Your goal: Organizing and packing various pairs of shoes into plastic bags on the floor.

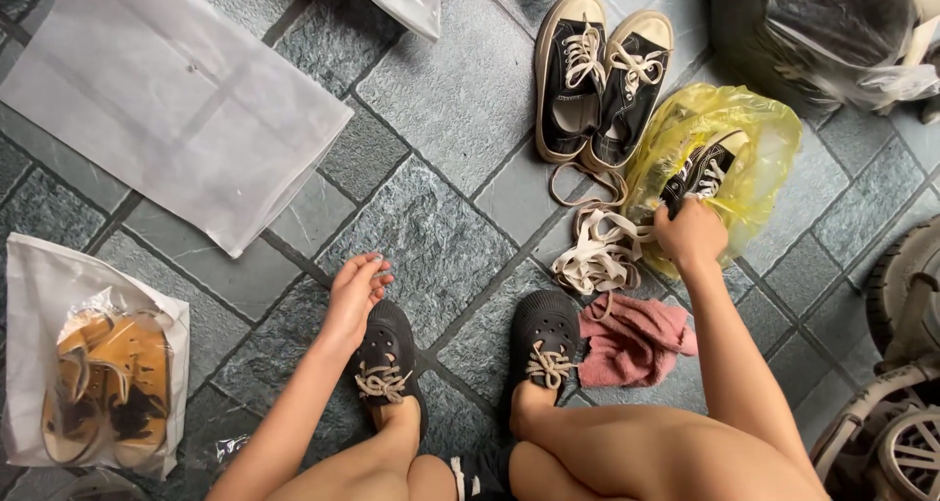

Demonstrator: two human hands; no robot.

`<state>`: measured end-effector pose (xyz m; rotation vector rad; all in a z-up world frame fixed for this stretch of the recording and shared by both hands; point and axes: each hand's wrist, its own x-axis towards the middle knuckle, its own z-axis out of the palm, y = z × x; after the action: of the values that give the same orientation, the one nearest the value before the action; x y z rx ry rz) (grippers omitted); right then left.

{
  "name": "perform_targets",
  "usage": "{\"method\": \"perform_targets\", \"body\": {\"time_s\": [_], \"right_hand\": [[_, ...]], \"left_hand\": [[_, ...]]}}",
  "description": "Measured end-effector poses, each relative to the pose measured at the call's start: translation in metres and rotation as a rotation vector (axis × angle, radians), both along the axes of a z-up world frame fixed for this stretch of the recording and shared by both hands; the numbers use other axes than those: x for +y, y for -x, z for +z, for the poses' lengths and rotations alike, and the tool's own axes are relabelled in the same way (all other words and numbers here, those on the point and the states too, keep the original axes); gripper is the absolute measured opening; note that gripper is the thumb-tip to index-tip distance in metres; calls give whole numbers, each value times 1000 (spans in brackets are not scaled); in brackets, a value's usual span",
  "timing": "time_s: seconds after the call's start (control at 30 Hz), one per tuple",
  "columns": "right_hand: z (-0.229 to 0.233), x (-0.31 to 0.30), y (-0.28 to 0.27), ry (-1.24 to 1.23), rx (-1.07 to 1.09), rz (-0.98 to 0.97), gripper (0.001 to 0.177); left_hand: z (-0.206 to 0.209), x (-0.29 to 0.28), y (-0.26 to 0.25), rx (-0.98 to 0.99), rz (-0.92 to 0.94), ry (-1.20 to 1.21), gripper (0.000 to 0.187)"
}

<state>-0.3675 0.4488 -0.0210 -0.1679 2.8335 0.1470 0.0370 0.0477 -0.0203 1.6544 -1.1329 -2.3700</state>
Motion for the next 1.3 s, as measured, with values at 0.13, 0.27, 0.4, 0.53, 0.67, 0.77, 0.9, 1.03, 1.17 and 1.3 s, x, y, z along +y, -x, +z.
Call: {"method": "perform_targets", "body": {"time_s": [0.13,0.27,0.4,0.53,0.67,0.77,0.9,1.03,1.17,1.3], "right_hand": [[-13,16,35,101,-24,88,46],[26,24,54,345,-6,-15,40],[90,19,57,577,-2,-114,31],[133,4,36,812,-160,-233,26],[158,-13,-2,995,-317,-380,24],[146,15,-16,1137,-377,-540,23],[107,69,-6,1260,-467,-698,24],[109,87,4,1450,-537,-866,23],[49,161,32,1834,-598,-910,17],[80,142,24,1858,-548,-1002,16]], "left_hand": [[9,11,8,20,-134,93,21],[31,27,29,39,-365,259,25],[118,38,79,209,-683,605,28],[190,71,166,577,-1164,1513,72],[172,125,260,787,-944,2194,63],[111,156,307,1140,-1094,2168,16],[128,136,292,1420,-892,2021,8],[93,134,288,1195,-1131,2116,7],[78,181,285,1086,-920,2314,12],[88,197,269,1276,-1017,2042,8]]}}
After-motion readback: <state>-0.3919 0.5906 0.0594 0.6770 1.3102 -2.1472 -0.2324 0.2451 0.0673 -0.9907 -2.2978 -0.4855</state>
